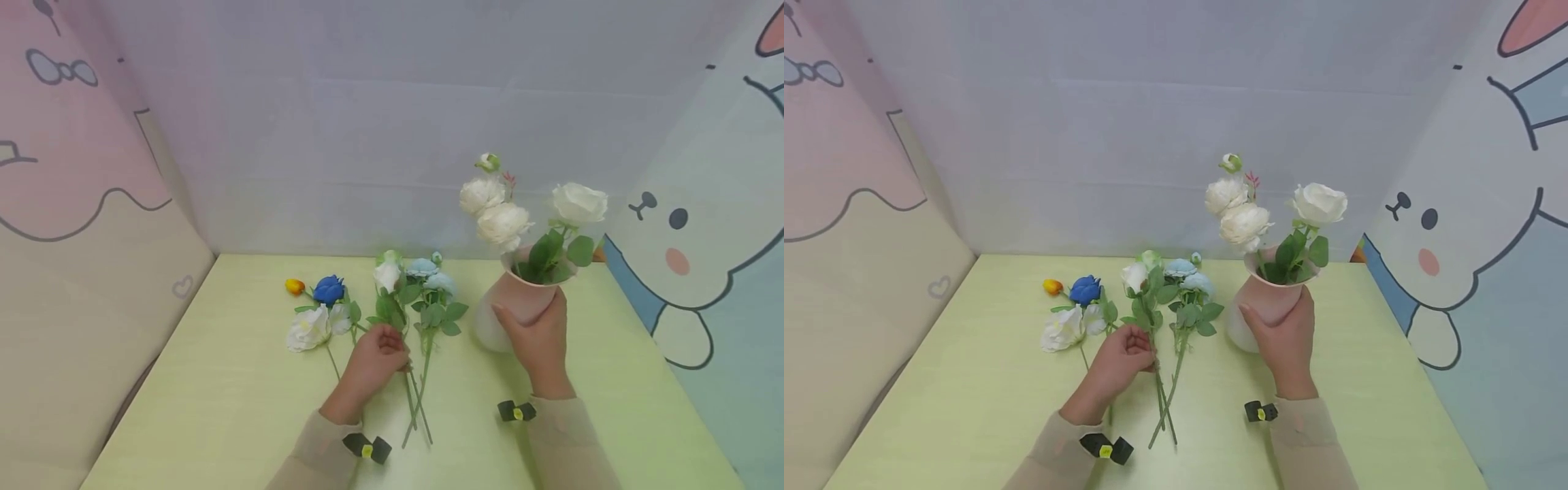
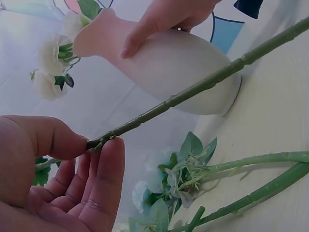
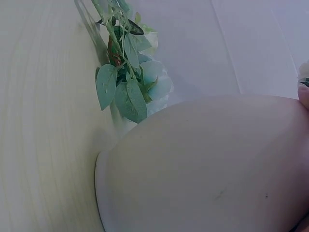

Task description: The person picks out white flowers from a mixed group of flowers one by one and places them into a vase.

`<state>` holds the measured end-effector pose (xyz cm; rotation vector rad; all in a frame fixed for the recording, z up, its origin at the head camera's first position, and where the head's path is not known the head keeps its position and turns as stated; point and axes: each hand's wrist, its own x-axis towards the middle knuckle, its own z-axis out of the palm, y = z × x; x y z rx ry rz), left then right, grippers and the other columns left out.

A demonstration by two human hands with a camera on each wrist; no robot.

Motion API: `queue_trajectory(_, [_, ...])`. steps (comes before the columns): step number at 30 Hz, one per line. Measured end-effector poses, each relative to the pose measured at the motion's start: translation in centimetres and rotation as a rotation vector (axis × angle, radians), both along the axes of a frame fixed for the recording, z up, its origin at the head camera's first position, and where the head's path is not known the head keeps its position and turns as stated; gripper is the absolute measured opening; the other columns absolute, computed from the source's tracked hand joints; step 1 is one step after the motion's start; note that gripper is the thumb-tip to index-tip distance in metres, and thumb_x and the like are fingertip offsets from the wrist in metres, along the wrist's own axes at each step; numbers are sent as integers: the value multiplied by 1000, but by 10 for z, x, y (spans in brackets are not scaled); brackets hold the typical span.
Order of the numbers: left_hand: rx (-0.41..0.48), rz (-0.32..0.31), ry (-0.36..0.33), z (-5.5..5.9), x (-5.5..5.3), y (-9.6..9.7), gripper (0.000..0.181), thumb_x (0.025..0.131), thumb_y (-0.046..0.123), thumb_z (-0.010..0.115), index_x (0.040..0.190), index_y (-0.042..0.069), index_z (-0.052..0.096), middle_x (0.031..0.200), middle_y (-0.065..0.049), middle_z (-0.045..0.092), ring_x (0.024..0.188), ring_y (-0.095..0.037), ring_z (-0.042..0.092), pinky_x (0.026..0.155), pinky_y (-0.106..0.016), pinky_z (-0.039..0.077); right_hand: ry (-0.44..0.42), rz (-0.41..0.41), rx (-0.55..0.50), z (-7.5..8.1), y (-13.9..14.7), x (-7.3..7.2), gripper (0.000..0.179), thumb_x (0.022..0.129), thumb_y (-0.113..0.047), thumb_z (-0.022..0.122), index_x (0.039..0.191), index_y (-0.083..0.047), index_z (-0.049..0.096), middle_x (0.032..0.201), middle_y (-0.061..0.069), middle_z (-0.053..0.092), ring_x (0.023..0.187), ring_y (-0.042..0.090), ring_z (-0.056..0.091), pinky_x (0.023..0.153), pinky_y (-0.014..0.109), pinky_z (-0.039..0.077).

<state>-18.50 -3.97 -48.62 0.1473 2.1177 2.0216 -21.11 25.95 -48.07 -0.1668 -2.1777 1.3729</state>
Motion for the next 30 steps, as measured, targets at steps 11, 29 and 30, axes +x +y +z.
queue_trajectory(11, [125, 51, 91, 4, 3, 0, 28, 95, -2, 65, 121, -3, 55, 101, -15, 62, 86, -24, 69, 77, -37, 62, -5, -4, 6, 2, -1, 1, 105, 76, -30, 92, 157, -6, 28, 147, 14, 44, 125, 27, 47, 103, 52, 38])
queue_trajectory(29, [339, 216, 150, 26, 10, -3, 15, 97, -6, 65, 105, -5, 53, 98, -22, 65, 84, -27, 72, 78, -43, 62, -17, -3, -4, 2, -1, 1, 104, 77, -29, 92, 156, -6, 29, 146, 13, 44, 124, 27, 48, 103, 52, 38])
queue_trajectory(30, [348, 224, 155, 27, 11, -4, 14, 97, -6, 64, 105, -4, 53, 98, -22, 65, 83, -27, 72, 77, -44, 62, -17, -3, -3, 2, -1, 1, 104, 77, -29, 92, 156, -6, 29, 146, 13, 44, 124, 27, 48, 103, 52, 38])
